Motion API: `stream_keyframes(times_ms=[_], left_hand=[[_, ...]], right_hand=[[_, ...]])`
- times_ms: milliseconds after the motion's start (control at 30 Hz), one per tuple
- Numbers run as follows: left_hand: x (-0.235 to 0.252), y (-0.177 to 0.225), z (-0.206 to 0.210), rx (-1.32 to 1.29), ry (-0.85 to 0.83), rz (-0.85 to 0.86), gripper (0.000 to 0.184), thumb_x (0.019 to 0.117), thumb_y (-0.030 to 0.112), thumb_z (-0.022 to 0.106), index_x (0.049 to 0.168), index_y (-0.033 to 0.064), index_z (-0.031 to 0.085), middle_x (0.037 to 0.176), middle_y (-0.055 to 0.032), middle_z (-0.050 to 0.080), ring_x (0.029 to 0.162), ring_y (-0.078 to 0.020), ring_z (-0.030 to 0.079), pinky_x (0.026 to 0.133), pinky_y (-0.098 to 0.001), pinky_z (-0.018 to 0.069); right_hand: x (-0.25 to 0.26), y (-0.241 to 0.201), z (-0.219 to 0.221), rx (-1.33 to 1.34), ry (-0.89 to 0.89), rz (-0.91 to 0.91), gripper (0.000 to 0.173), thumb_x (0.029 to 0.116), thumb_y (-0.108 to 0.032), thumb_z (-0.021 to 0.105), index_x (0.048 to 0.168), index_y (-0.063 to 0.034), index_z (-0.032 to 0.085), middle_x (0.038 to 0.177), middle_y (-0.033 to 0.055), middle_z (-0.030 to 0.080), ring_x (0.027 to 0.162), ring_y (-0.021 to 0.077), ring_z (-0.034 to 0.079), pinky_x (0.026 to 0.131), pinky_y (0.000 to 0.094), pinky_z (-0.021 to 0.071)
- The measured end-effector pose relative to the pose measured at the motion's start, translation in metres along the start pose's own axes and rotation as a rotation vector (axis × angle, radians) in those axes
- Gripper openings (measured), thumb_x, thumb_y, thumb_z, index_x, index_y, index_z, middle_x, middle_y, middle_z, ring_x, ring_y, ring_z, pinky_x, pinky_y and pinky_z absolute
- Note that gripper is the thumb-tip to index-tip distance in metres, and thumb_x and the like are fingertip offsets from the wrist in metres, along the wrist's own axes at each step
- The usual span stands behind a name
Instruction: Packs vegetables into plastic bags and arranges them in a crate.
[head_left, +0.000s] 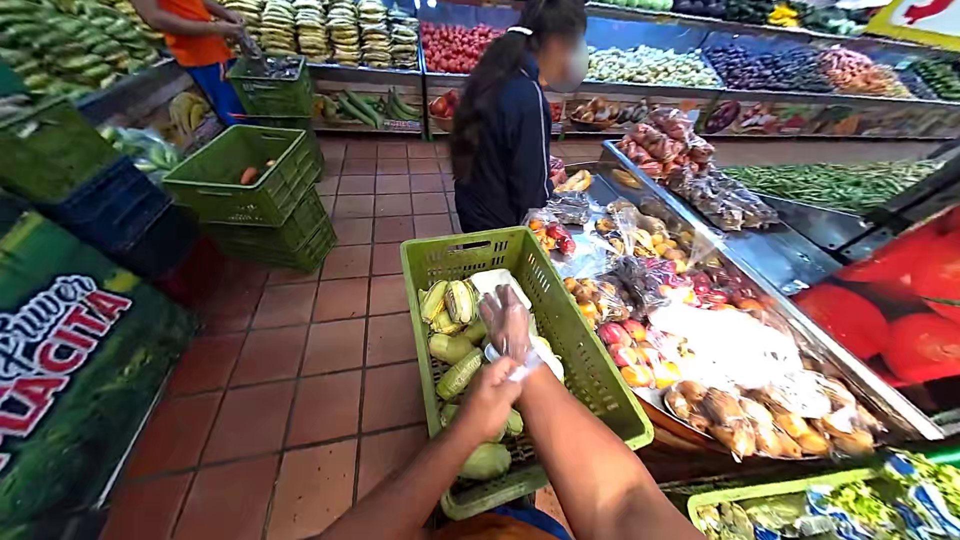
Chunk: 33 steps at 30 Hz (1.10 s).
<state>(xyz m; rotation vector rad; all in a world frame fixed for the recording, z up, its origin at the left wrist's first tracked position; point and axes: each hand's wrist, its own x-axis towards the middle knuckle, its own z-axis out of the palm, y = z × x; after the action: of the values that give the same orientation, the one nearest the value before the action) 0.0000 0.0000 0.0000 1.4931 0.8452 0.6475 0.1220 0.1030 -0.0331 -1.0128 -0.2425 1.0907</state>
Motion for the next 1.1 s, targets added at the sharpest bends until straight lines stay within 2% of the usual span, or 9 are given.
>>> stream_keyframes(times_ms=[100,200,367,500,567,733,833,933,1100], left_hand=[[-0.014,-0.002,0.006,0.093,-0.016,-0.073,0.022,0.0957,0.021,0.059,0.112,0.0068,0.062,0.08,-0.0059,0.062,0.07,-0.0179,0.06,0.067,-0.0392,0.0526],[0.007,0.002,-0.002,0.409,0.099,-0.207,0.045,0.0928,0.011,0.068,0.136,0.0056,0.054,0.106,-0.0184,0.068,0.097,-0.0341,0.069,0.085,-0.0558,0.0577],[0.052,-0.016,-0.031,0.043,0.372,-0.152,0.067,0.099,0.007,0.06,0.157,0.0062,0.027,0.123,-0.0157,0.069,0.107,-0.0276,0.07,0.095,-0.0499,0.0571],[0.041,0.007,-0.025,-0.357,0.188,-0.085,0.042,0.0929,0.001,0.058,0.134,-0.0019,0.05,0.092,-0.0128,0.063,0.073,-0.0182,0.061,0.068,-0.037,0.0543],[0.038,0.016,-0.031,-0.094,0.095,0.163,0.015,0.0879,-0.002,0.059,0.101,-0.0045,0.066,0.097,-0.0106,0.067,0.087,-0.0164,0.064,0.078,-0.0353,0.0556],[0.057,0.005,-0.056,1.102,0.332,0.647,0.015,0.0924,0.013,0.063,0.085,0.0135,0.075,0.092,-0.0106,0.066,0.086,-0.0301,0.065,0.065,-0.0454,0.0564],[0.06,-0.02,-0.071,1.18,0.138,0.158,0.017,0.096,0.015,0.06,0.099,0.0124,0.077,0.107,-0.0094,0.07,0.096,-0.031,0.07,0.077,-0.0547,0.0584],[0.046,-0.025,-0.127,0.831,0.418,-0.279,0.019,0.0976,0.013,0.06,0.107,0.0102,0.076,0.112,-0.0137,0.074,0.108,-0.034,0.069,0.094,-0.0623,0.054],[-0.013,0.044,-0.151,0.649,0.665,-0.371,0.019,0.0969,0.01,0.058,0.102,0.015,0.076,0.1,-0.0087,0.073,0.095,-0.0264,0.069,0.083,-0.0564,0.0541]], right_hand=[[-0.003,-0.002,-0.007,0.006,0.105,0.045,0.064,0.1071,-0.055,0.039,0.153,-0.0109,0.04,0.156,0.01,0.045,0.137,0.0234,0.05,0.107,0.0434,0.0463],[-0.021,-0.005,-0.006,-0.046,0.124,0.116,0.075,0.1048,-0.064,0.036,0.156,-0.0085,0.034,0.157,0.0152,0.041,0.138,0.0285,0.048,0.107,0.0496,0.046],[-0.022,0.011,-0.008,-0.07,0.165,0.116,0.055,0.1053,-0.039,0.055,0.149,-0.0081,0.044,0.147,0.0163,0.05,0.126,0.028,0.055,0.099,0.0483,0.0515],[-0.03,-0.012,-0.002,-0.106,0.145,0.285,0.032,0.1005,-0.033,0.062,0.12,-0.0078,0.06,0.102,0.0088,0.066,0.086,0.0178,0.064,0.069,0.0371,0.0557],[-0.036,-0.03,0.006,0.008,0.004,0.359,0.021,0.1051,-0.033,0.052,0.102,-0.0132,0.056,0.079,0.0021,0.059,0.066,0.0113,0.059,0.057,0.0295,0.0522],[-0.046,-0.031,0.009,-0.28,-0.199,0.198,0.02,0.1028,-0.007,0.05,0.121,-0.0039,0.056,0.1,0.0077,0.064,0.089,0.0156,0.064,0.079,0.0352,0.0568],[-0.06,-0.006,-0.023,-1.381,-0.64,-0.119,0.03,0.0986,-0.004,0.055,0.126,-0.0023,0.066,0.125,0.0146,0.068,0.117,0.0281,0.065,0.099,0.0512,0.0539],[-0.059,0.003,-0.066,-1.544,-1.078,-0.504,0.037,0.0961,-0.006,0.061,0.132,-0.0098,0.067,0.146,0.0141,0.056,0.133,0.0299,0.056,0.11,0.0489,0.0503],[-0.021,0.095,-0.1,-1.952,-1.123,0.188,0.058,0.0947,-0.052,0.065,0.132,-0.0077,0.063,0.125,0.02,0.067,0.118,0.0392,0.065,0.098,0.0639,0.0511]])
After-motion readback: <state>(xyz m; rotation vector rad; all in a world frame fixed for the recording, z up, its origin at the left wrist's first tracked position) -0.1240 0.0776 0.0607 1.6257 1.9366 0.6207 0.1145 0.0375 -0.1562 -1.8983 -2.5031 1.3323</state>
